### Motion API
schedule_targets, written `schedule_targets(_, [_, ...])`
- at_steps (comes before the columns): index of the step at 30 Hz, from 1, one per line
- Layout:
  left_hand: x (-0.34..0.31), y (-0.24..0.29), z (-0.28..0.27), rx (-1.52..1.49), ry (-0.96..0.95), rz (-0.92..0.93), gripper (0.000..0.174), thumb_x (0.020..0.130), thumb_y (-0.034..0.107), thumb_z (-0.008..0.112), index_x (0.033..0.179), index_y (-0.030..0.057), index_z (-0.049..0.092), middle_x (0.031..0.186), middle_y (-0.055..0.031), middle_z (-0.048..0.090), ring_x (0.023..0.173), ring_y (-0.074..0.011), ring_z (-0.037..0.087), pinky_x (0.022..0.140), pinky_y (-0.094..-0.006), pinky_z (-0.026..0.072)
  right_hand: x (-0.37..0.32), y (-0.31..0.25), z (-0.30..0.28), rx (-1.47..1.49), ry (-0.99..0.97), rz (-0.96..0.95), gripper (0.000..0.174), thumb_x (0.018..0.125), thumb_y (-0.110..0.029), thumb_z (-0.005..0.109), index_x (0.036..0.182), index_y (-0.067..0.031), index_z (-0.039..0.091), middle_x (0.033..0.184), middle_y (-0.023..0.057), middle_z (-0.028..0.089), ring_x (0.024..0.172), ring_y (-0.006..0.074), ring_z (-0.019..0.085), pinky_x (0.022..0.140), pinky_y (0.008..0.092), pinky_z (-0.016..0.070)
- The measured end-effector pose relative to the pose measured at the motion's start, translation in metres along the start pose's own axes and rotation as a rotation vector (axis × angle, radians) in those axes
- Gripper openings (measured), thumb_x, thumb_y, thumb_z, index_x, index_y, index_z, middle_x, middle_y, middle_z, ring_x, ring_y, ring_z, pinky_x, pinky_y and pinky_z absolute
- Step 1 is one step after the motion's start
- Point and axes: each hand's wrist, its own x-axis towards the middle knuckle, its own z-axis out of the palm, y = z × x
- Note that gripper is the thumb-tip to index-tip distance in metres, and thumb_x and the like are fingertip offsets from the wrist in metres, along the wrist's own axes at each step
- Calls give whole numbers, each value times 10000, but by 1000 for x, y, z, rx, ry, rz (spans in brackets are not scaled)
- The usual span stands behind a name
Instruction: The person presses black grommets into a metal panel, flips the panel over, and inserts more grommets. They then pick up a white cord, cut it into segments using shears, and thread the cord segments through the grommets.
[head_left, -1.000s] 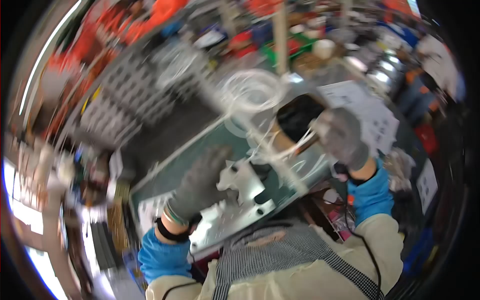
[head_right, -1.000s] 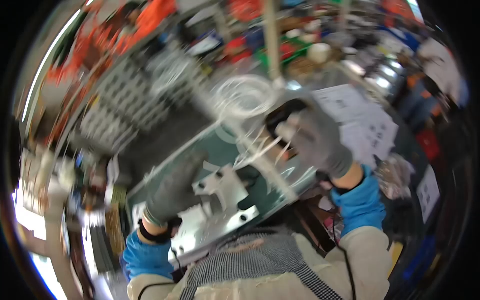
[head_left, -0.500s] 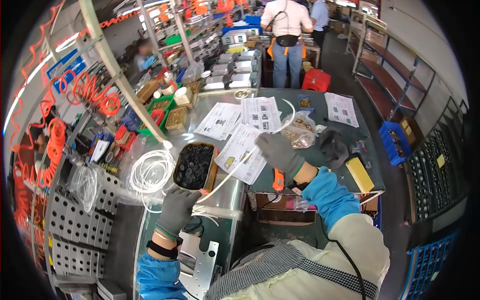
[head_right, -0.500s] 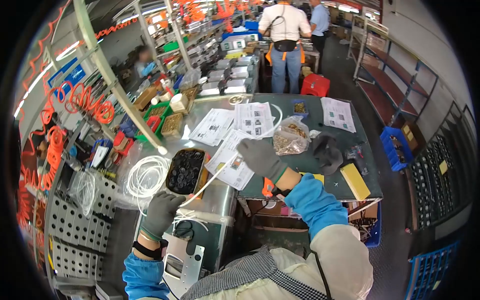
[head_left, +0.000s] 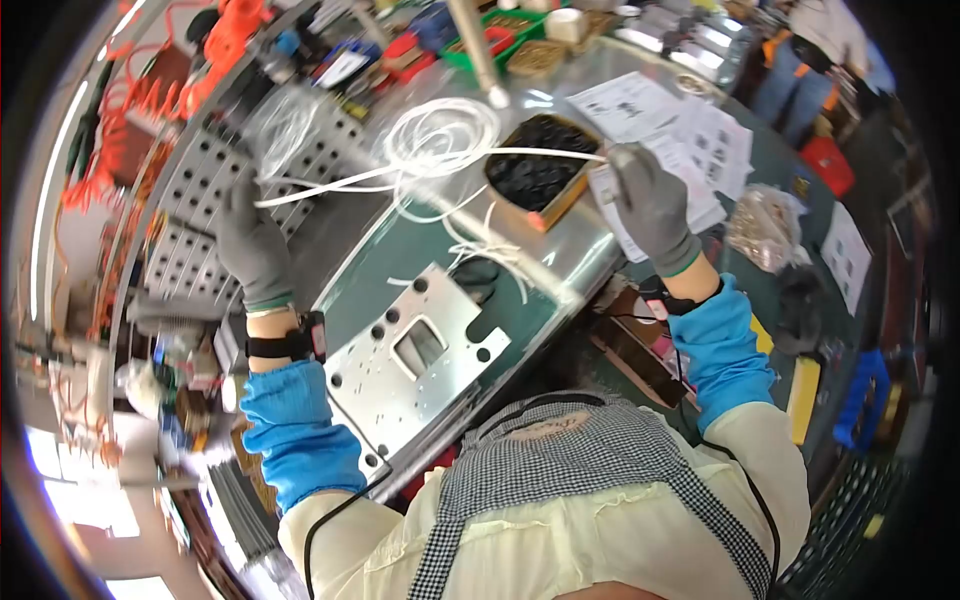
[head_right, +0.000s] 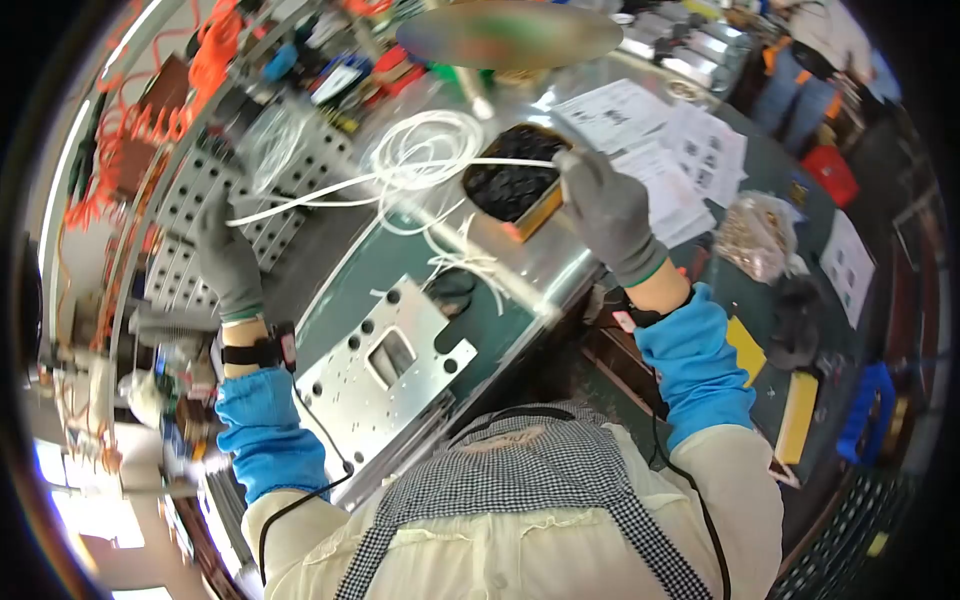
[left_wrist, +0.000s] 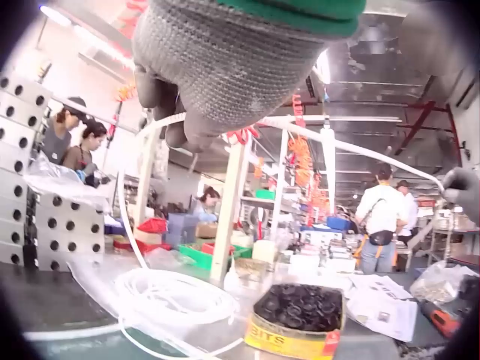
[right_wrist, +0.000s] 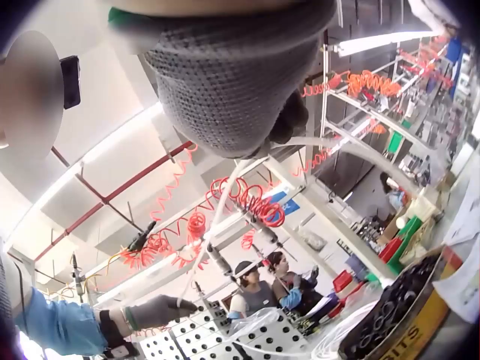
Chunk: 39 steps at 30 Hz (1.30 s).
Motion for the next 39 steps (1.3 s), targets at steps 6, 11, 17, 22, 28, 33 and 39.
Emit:
schedule_targets(6, [-18, -3, -74, 10, 229, 152, 292, 971, 59, 621, 1257, 74, 677, 1195, -153, 664, 1087, -337, 649, 925, -407, 522, 14, -19, 34, 354, 106, 103, 167, 826, 68, 650, 973, -7, 676, 1063, 157, 661, 894, 328, 681, 740, 377, 573])
schedule_targets(11, [-140, -49, -115, 235, -277, -114, 325, 932, 103, 605, 1247, 98, 684, 1189, -168, 661, 1042, -376, 647, 894, -468, 519, 4, -42, 49, 795, -37, 141, 153, 865, 26, 624, 1009, 4, 672, 1144, 191, 671, 995, 346, 694, 825, 375, 564])
schedule_targets(17, [-256, -52, -160, -7, -839, -575, 392, 867, -11, 531, 1228, 56, 668, 1213, -195, 689, 1170, -379, 635, 969, -449, 527, 8, -89, 82, 1077, -192, 91, 162, 851, 33, 658, 1009, 0, 670, 1060, 144, 683, 915, 287, 703, 792, 344, 564])
schedule_targets(22, [-210, 9, -168, 150, -631, -484, 373, 908, 32, 559, 1273, 2, 630, 1305, -242, 632, 1160, -425, 627, 975, -447, 520, 29, -145, 77, 1273, -322, -305, 219, 820, -11, 665, 1038, -17, 653, 1098, 153, 644, 951, 323, 673, 803, 394, 564])
schedule_targets(28, [-160, 83, -149, -1203, -494, -923, 643, 1041, 473, 551, 1371, -78, 509, 1320, -218, 639, 1220, -276, 615, 1069, -373, 454, 10, -234, 57, 1310, -666, -725, 293, 793, -102, 693, 1066, -10, 638, 1265, 156, 608, 1114, 322, 630, 916, 424, 543])
schedule_targets(33, [-179, 41, -197, -1247, 64, -926, 308, 1049, 176, 563, 1282, -26, 558, 1115, -138, 697, 1009, -248, 681, 893, -371, 564, 29, -209, 59, 1261, -672, -546, 216, 868, -123, 665, 1076, -66, 678, 1345, 135, 634, 949, 312, 716, 775, 391, 590])
schedule_targets(39, [-225, -34, -320, -324, 266, -809, 453, 1056, 249, 541, 1422, -19, 541, 1130, -85, 663, 998, -154, 599, 887, -333, 484, 49, -74, 193, 420, -984, -263, 346, 859, -203, 666, 1191, -110, 693, 1061, 181, 715, 956, 385, 691, 844, 461, 562])
